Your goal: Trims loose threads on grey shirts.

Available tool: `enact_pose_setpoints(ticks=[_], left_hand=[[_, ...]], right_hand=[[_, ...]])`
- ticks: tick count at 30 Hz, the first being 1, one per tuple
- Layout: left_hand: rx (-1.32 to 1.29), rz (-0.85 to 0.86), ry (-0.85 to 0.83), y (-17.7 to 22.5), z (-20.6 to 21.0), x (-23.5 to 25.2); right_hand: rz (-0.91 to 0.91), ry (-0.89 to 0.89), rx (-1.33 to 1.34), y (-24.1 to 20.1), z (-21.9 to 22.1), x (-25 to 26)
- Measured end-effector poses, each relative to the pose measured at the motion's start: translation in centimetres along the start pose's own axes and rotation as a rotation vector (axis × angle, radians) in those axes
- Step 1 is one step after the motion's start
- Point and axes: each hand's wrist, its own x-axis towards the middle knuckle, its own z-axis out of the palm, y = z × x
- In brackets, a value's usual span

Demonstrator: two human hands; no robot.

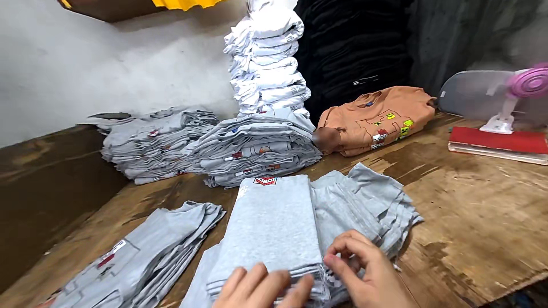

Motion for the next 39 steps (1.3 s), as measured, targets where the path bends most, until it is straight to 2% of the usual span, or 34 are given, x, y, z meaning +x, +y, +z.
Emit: enact_pose_setpoints(ticks=[2, 4, 10, 13, 15, 18, 23, 25, 26, 28, 30, 32, 35, 37, 39], left_hand=[[0.11, -0.039, 0.228, -0.5, 1.0, 1.6], [0.206, -0.035, 0.359, -1.0, 2.2, 2.9], [0.274, 0.048, 0.359, -1.3, 5.6, 5.3], [0.269, 0.027, 0.408, -1.6, 6.4, 5.4], [0.135, -0.049, 0.406, -1.9, 5.8, 4.7], [-0.193, -0.183, 0.275, -3.4, 5.5, 3.1], [-0.499, -0.239, 0.349, -5.5, 7.0, 2.5], [-0.551, -0.253, 0.392, -5.5, 6.6, 2.7], [-0.559, -0.268, 0.417, -5.4, 6.5, 2.8], [-0.572, -0.291, 0.469, -5.2, 6.6, 3.4], [-0.627, -0.333, 0.507, -5.3, 7.1, 3.9], [-0.688, -0.381, 0.522, -5.5, 7.4, 4.2], [-0.744, -0.397, 0.51, -5.3, 7.5, 4.0], [-0.696, -0.326, 0.513, -4.9, 7.2, 3.3], [-0.489, -0.199, 0.567, -4.5, 7.1, 2.5]], right_hand=[[0.052, 0.009, 0.036, 0.3, 1.1, -0.2], [0.042, 0.04, 0.079, 0.5, 1.4, -0.6], [-0.086, 0.224, 0.049, 0.9, 2.3, -1.2], [-0.149, 0.219, 0.01, 1.0, 2.4, -1.4], [-0.164, 0.169, -0.013, 1.2, 1.7, -1.5], [-0.239, 0.132, -0.045, 1.5, 1.5, -1.5], [-0.392, 0.331, -0.077, 1.4, 5.7, 0.1], [-0.474, 0.404, 0.083, 1.8, 7.1, 1.2], [-0.461, 0.402, 0.219, 1.7, 7.4, 1.7], [-0.297, 0.354, 0.444, 1.3, 7.5, 2.6], [-0.227, 0.237, 0.524, 1.7, 7.3, 3.2], [-0.33, 0.163, 0.373, 2.5, 6.9, 2.8], [-0.494, 0.406, -0.111, 2.4, 5.8, 0.8], [-0.516, 0.502, -0.22, 2.0, 4.3, -0.5], [-0.487, 0.5, -0.257, 1.5, 3.1, -1.6]])
